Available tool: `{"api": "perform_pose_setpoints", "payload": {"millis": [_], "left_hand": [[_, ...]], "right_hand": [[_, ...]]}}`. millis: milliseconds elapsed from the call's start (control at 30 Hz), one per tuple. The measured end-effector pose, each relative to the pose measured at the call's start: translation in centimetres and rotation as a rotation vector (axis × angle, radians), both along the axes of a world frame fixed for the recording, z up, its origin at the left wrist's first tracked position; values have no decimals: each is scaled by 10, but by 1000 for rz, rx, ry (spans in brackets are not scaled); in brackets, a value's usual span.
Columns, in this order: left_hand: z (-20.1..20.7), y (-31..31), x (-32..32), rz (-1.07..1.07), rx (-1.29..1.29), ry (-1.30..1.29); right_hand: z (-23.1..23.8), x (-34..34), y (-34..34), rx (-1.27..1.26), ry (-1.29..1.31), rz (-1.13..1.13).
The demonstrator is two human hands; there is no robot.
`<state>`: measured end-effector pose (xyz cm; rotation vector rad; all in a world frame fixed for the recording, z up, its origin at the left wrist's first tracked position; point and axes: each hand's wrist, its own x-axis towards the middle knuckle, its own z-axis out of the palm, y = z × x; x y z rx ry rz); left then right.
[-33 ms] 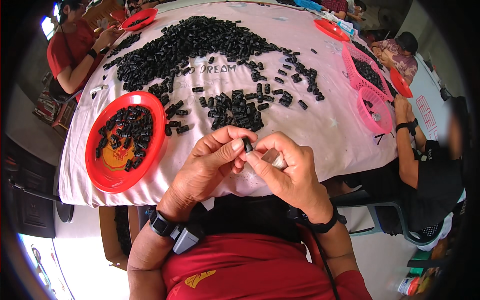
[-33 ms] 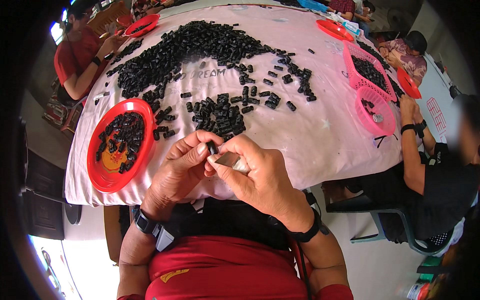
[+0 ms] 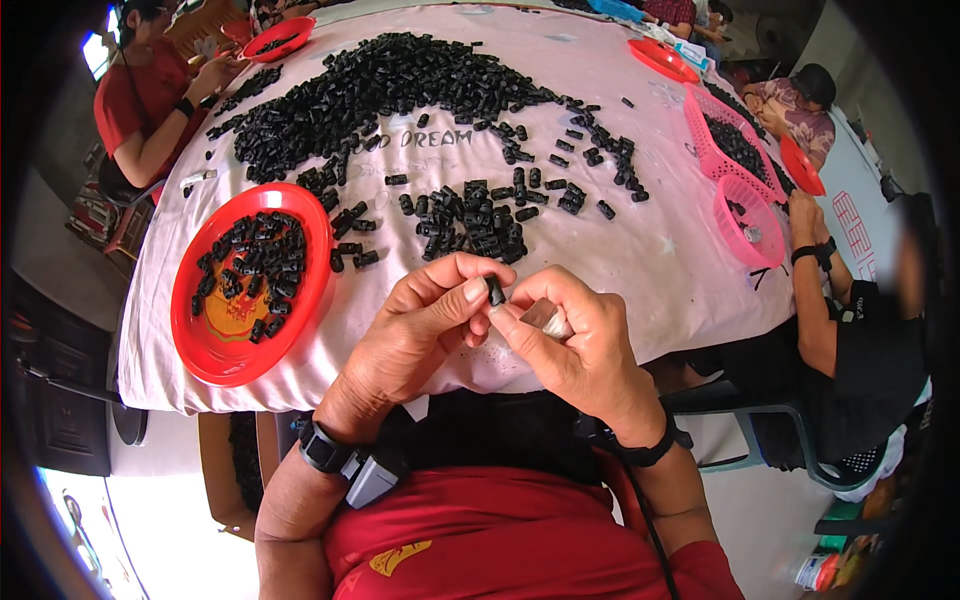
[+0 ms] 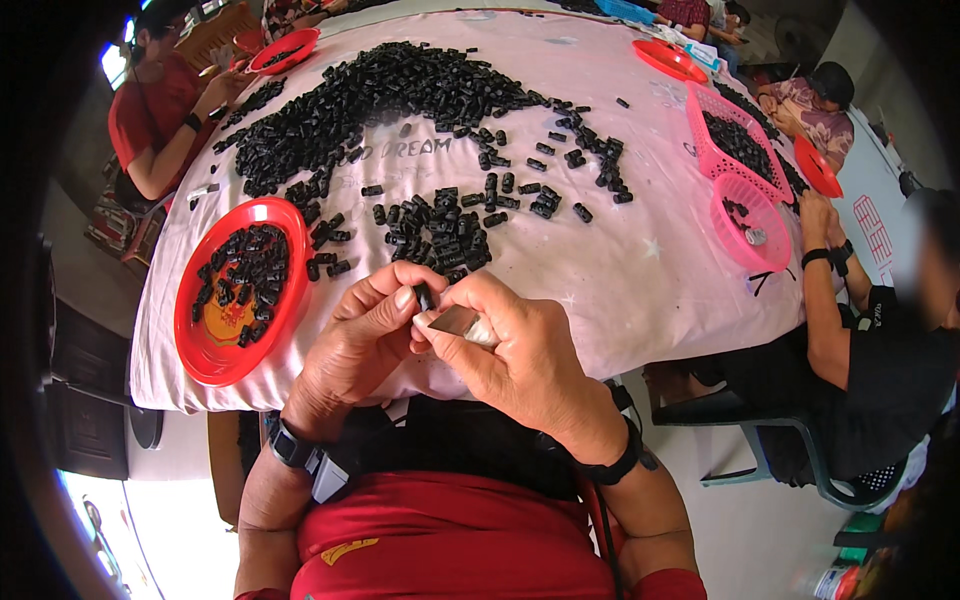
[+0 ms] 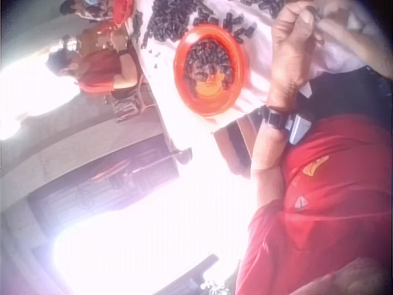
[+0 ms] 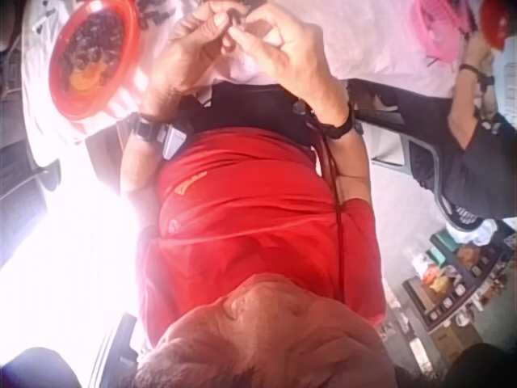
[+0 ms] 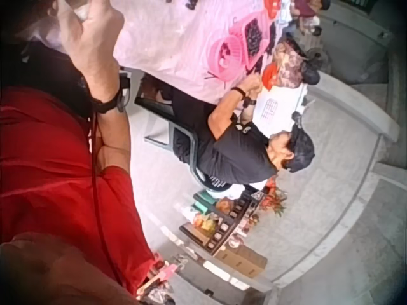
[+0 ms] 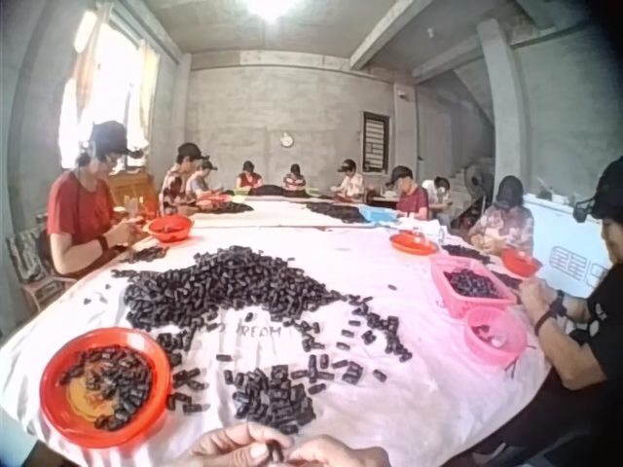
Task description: Manually inspecting and sorting small black plastic components on a table.
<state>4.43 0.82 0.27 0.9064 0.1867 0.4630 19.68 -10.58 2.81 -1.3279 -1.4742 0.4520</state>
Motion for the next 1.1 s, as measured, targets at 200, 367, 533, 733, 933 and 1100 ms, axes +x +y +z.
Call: {"api": "perform_pose_setpoints", "payload": {"millis": [200, 367, 533, 733, 933, 1100], "left_hand": [[5, -2, 3, 22, 45, 36], [5, -3, 1, -8, 75, 47], [2, -4, 3, -40, 81, 29], [-1, -3, 2, -33, 85, 32], [7, -4, 1, -43, 70, 57], [3, -3, 1, -42, 79, 52]], "right_hand": [[-8, 5, 1, -24, -156, -125], [-13, 7, 4, 10, -234, -163], [-9, 7, 4, 35, -381, -207], [-4, 7, 2, -34, -442, -203], [-6, 7, 3, -33, -464, -242], [-8, 9, 5, 28, -506, -245]]}}
